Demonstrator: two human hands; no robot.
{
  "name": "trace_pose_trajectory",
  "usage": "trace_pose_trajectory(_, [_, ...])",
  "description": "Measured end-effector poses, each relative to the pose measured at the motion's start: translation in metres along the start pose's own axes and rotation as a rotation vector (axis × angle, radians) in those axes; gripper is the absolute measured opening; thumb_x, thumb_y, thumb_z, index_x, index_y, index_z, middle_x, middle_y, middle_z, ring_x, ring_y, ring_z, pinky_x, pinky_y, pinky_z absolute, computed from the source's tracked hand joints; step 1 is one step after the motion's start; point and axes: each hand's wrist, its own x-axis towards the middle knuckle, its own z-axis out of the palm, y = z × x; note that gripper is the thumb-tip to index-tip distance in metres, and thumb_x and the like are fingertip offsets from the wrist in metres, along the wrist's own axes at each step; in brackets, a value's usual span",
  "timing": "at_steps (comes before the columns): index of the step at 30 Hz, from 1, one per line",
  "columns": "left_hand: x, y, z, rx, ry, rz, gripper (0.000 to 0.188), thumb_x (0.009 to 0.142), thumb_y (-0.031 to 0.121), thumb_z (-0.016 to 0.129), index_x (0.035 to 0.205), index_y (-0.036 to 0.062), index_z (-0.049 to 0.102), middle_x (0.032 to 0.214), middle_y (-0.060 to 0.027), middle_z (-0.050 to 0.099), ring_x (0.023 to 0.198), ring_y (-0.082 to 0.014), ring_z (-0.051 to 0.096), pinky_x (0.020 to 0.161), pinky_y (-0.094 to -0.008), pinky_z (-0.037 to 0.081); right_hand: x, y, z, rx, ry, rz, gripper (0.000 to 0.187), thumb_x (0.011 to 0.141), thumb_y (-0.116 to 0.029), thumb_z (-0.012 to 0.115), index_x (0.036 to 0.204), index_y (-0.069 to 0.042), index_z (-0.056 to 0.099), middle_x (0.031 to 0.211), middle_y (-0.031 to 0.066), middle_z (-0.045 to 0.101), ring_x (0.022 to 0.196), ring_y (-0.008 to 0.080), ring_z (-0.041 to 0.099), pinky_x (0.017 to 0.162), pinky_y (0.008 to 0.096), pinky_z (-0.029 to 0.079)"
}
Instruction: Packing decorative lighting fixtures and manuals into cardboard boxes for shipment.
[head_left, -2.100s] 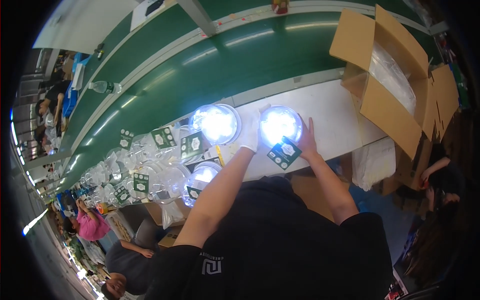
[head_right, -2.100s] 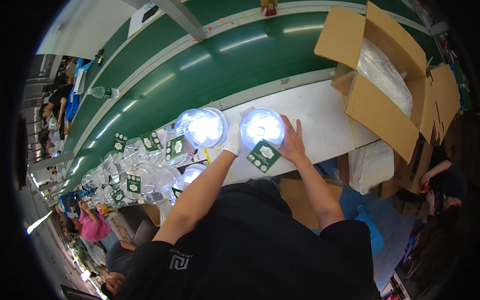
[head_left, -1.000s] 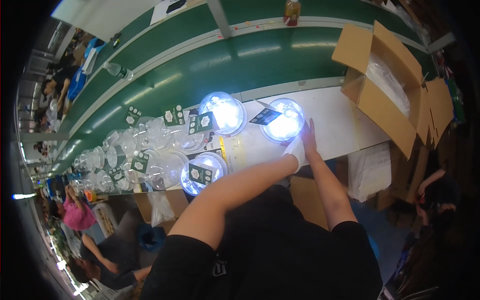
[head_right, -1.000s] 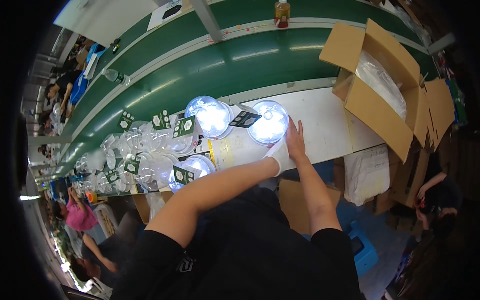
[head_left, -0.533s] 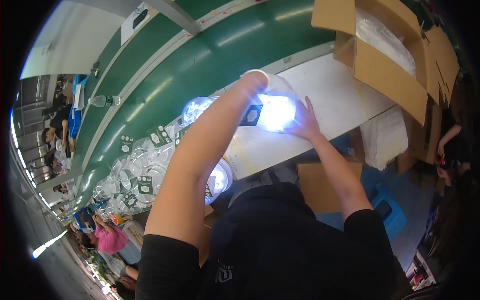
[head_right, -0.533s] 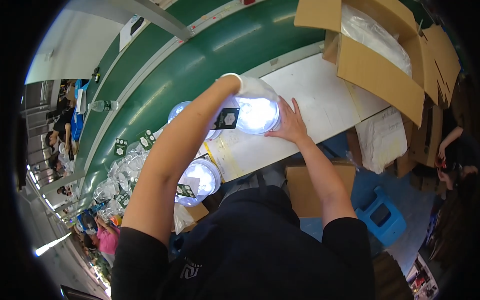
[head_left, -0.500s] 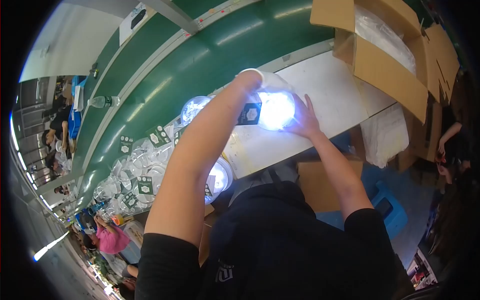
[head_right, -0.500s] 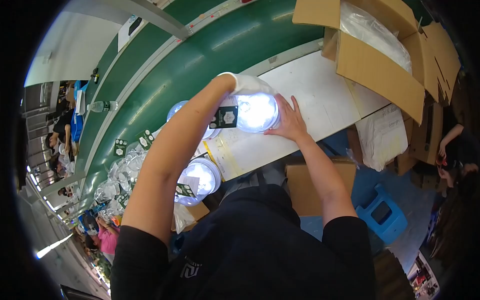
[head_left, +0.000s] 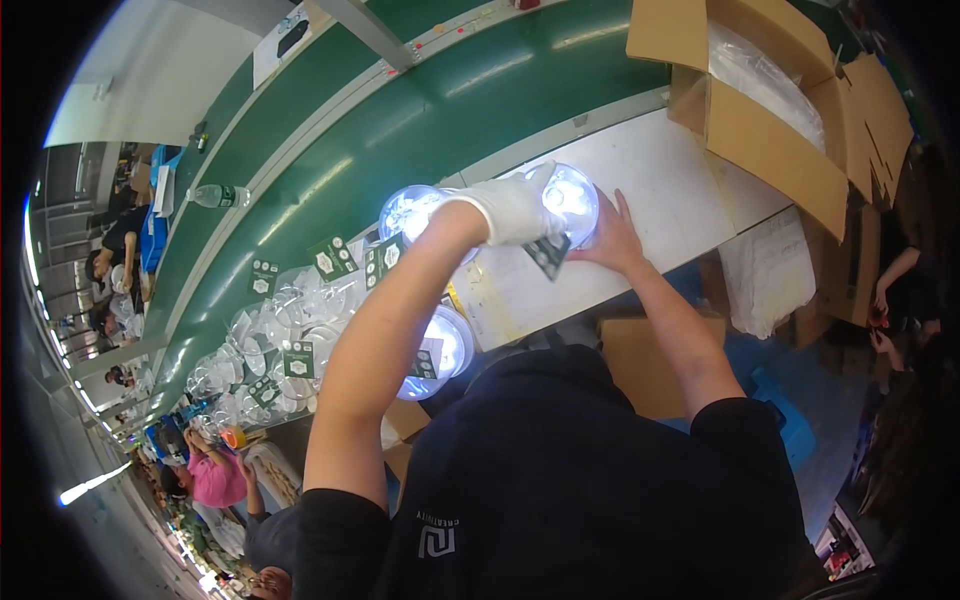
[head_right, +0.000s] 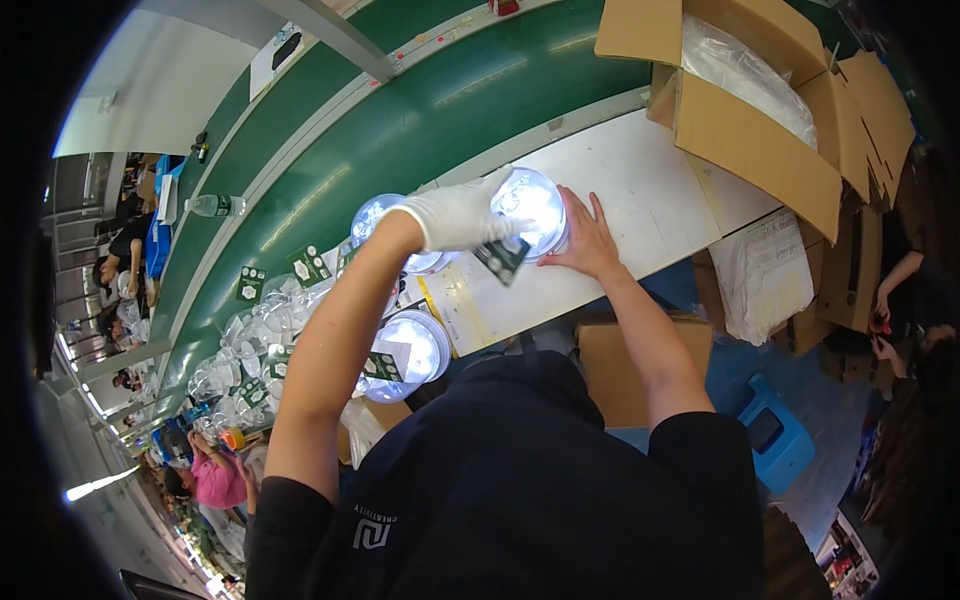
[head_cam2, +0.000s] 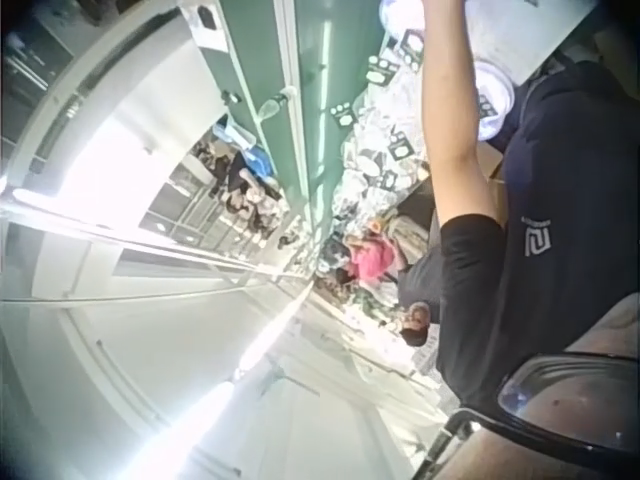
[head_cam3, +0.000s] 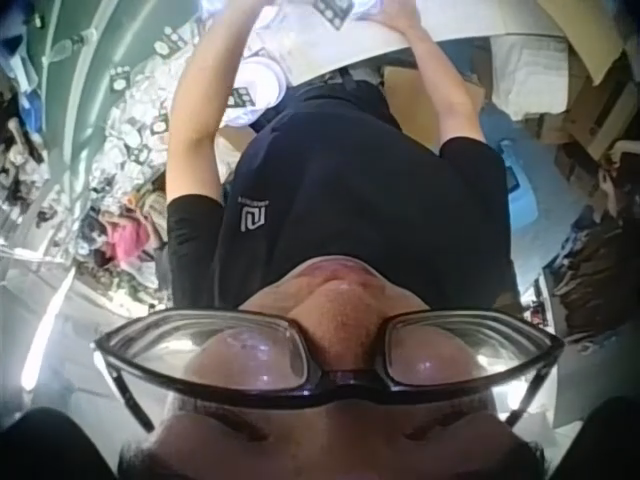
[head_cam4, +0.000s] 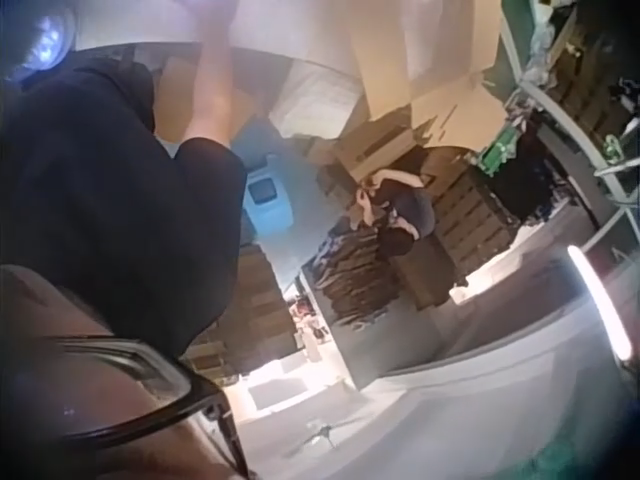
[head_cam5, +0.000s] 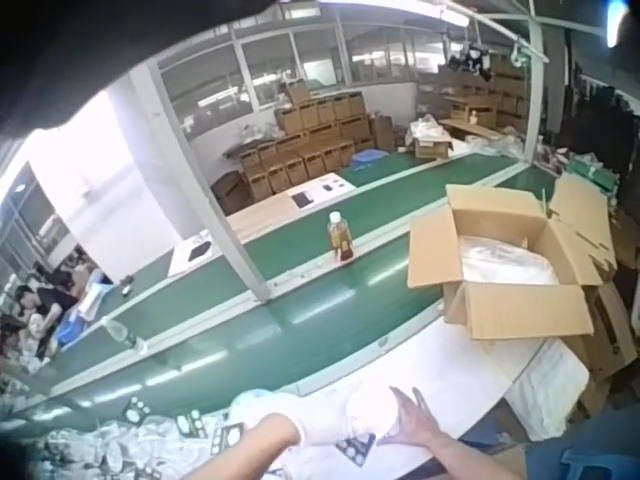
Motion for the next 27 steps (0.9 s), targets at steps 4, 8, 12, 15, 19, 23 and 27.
trace_pose_trajectory(4, [0.000,0.009,0.033,0.031,0.163,-0.121,0.113,0.076,0.052,0.073,0.156,-0.0028,0.015,0.139,-0.0361,0.048,0.121,-0.0437,0.058,0.103,-0.0406,0.047,0.003,0.003,0.007,-0.038,0.020,-0.004,0.135,0.055,-0.067,0.086,0.155,-0.010,0.016,0.157,0.0142,0.033,0.148,0.0242,0.030,0.125,0.0503,0.004])
trace_pose_trajectory(8, [0.003,0.000,0.056,-0.110,0.351,-0.108,0.107,0.076,0.038,0.073,0.155,-0.0043,0.016,0.140,-0.0379,0.046,0.115,-0.0452,0.061,0.100,-0.0437,0.047,0.002,-0.005,0.002,-0.059,0.008,0.007,0.137,0.054,-0.066,0.087,0.155,-0.008,0.016,0.157,0.0162,0.034,0.147,0.0261,0.031,0.125,0.0503,0.006])
trace_pose_trajectory(12, [-0.035,0.035,0.016,-0.680,0.058,-0.063,0.085,0.082,0.006,0.061,0.156,0.0005,0.020,0.138,-0.0335,0.051,0.106,-0.0363,0.067,0.092,-0.0391,0.052,-0.004,0.008,0.006,-0.010,-0.002,0.029,0.136,0.054,-0.061,0.089,0.154,-0.005,0.015,0.156,0.0178,0.034,0.148,0.0263,0.030,0.124,0.0507,0.007])
trace_pose_trajectory(15, [-0.007,-0.005,0.054,-0.522,0.409,0.084,0.079,0.085,-0.004,0.056,0.156,0.0034,0.023,0.141,-0.0297,0.050,0.103,-0.0266,0.069,0.085,-0.0346,0.055,-0.001,0.011,0.008,-0.024,-0.060,-0.045,0.131,0.054,-0.059,0.089,0.154,-0.007,0.021,0.156,0.0166,0.034,0.148,0.0261,0.029,0.124,0.0511,0.008])
trace_pose_trajectory(19, [0.010,-0.019,0.092,-0.452,0.788,0.101,0.063,0.085,-0.001,0.055,0.146,0.0028,0.042,0.140,-0.0261,0.051,0.121,-0.0376,0.058,0.103,-0.0409,0.047,-0.008,-0.008,-0.007,0.085,-0.023,-0.001,0.105,0.065,-0.075,0.073,0.147,-0.016,0.046,0.151,0.0119,0.046,0.146,0.0279,0.033,0.124,0.0523,0.008])
trace_pose_trajectory(23, [0.012,0.000,0.112,-0.368,0.960,-0.077,0.061,0.084,0.013,0.066,0.141,0.0041,0.050,0.138,-0.0242,0.053,0.129,-0.0392,0.050,0.109,-0.0429,0.041,-0.010,-0.010,-0.010,0.091,-0.068,-0.008,0.093,0.066,-0.075,0.073,0.142,-0.024,0.054,0.145,0.0060,0.054,0.143,0.0261,0.037,0.124,0.0512,0.006])
trace_pose_trajectory(27, [0.029,0.002,0.136,-0.377,1.049,0.039,0.086,0.074,0.022,0.078,0.148,0.0036,0.039,0.148,-0.0263,0.039,0.137,-0.0450,0.038,0.113,-0.0461,0.036,-0.006,0.002,0.001,0.108,-0.107,0.041,0.083,0.071,-0.068,0.074,0.139,-0.024,0.057,0.141,0.0051,0.057,0.142,0.0219,0.038,0.125,0.0490,0.004])
